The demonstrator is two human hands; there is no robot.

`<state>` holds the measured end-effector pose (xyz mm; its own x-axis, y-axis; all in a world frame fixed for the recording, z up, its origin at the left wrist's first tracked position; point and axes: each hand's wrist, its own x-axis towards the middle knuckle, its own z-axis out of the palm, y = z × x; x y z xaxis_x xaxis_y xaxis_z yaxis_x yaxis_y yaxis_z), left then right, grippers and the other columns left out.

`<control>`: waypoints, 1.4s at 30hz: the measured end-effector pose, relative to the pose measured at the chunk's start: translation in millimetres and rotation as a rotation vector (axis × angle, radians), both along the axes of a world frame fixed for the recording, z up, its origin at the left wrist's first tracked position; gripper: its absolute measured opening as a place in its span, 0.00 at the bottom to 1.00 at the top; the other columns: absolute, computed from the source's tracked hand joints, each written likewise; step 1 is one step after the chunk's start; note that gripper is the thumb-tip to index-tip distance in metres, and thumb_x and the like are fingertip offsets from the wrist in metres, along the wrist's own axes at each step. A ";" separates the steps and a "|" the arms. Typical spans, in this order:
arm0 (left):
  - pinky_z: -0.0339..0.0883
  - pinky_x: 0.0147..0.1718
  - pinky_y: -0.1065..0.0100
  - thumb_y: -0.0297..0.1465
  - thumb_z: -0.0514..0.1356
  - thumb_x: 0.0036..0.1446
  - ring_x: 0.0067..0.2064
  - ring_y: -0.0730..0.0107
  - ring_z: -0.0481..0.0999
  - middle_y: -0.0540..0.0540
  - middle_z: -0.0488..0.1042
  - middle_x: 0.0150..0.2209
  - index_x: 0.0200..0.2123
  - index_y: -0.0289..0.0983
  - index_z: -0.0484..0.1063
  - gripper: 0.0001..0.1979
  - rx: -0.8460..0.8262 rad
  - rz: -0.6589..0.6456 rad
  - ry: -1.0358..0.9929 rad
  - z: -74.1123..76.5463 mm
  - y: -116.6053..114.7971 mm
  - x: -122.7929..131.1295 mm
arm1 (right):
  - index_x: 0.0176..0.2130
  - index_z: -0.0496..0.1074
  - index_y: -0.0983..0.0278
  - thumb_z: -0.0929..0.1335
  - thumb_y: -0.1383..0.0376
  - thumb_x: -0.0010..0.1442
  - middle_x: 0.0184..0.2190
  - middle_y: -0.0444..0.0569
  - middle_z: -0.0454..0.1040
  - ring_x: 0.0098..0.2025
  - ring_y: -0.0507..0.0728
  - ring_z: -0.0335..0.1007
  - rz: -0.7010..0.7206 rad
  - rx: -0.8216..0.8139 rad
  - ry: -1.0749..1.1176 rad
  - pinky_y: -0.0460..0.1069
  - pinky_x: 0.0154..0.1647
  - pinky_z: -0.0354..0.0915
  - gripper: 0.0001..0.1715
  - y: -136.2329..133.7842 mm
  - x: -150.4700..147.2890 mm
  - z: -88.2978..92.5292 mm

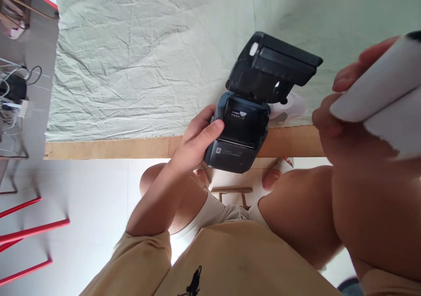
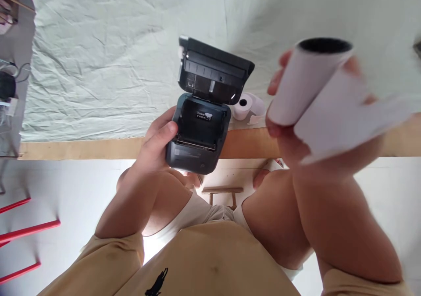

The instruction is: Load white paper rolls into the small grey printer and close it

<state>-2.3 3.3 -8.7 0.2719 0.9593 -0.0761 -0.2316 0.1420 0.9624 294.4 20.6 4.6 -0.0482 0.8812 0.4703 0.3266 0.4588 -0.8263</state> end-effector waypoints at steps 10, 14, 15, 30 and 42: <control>0.71 0.31 0.66 0.53 0.73 0.67 0.29 0.70 0.74 0.48 0.81 0.33 0.44 0.41 0.87 0.20 -0.040 0.073 -0.071 -1.6 3.6 3.6 | 0.46 0.74 0.57 0.76 0.42 0.69 0.39 0.42 0.74 0.29 0.49 0.68 -0.455 0.020 -0.089 0.53 0.29 0.69 0.24 23.3 15.5 -42.7; 0.71 0.32 0.66 0.55 0.72 0.68 0.35 0.64 0.81 0.46 0.83 0.35 0.44 0.40 0.86 0.23 -0.048 0.103 -0.044 -2.9 3.8 4.5 | 0.53 0.73 0.58 0.75 0.42 0.69 0.48 0.51 0.80 0.45 0.60 0.82 -0.471 0.120 -0.476 0.60 0.42 0.77 0.27 23.6 31.8 -44.2; 0.72 0.33 0.65 0.55 0.72 0.68 0.36 0.63 0.82 0.45 0.84 0.36 0.44 0.40 0.86 0.23 -0.054 0.105 -0.038 -3.0 3.8 4.5 | 0.56 0.72 0.57 0.77 0.45 0.67 0.50 0.52 0.81 0.47 0.61 0.82 -0.477 0.097 -0.531 0.60 0.44 0.77 0.28 25.4 34.2 -46.2; 0.70 0.31 0.67 0.55 0.74 0.66 0.34 0.66 0.80 0.47 0.83 0.33 0.43 0.41 0.86 0.23 -0.075 0.116 -0.048 -1.1 4.4 5.9 | 0.73 0.69 0.54 0.66 0.54 0.80 0.62 0.53 0.85 0.59 0.66 0.86 -0.265 0.475 -0.621 0.65 0.59 0.82 0.28 -1.7 -23.5 -29.5; 0.73 0.34 0.60 0.62 0.69 0.66 0.37 0.59 0.82 0.45 0.85 0.37 0.46 0.43 0.85 0.28 -0.063 0.090 0.008 -5.1 3.3 3.2 | 0.67 0.75 0.48 0.72 0.69 0.67 0.52 0.49 0.89 0.46 0.64 0.87 -0.133 0.149 -0.503 0.60 0.48 0.82 0.33 -2.6 -30.0 -33.3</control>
<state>0.9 6.7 -13.8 0.1842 0.9731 -0.1386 -0.2387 0.1811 0.9541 264.4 17.9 -28.7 -0.1920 0.8205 0.5384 0.7283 0.4869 -0.4821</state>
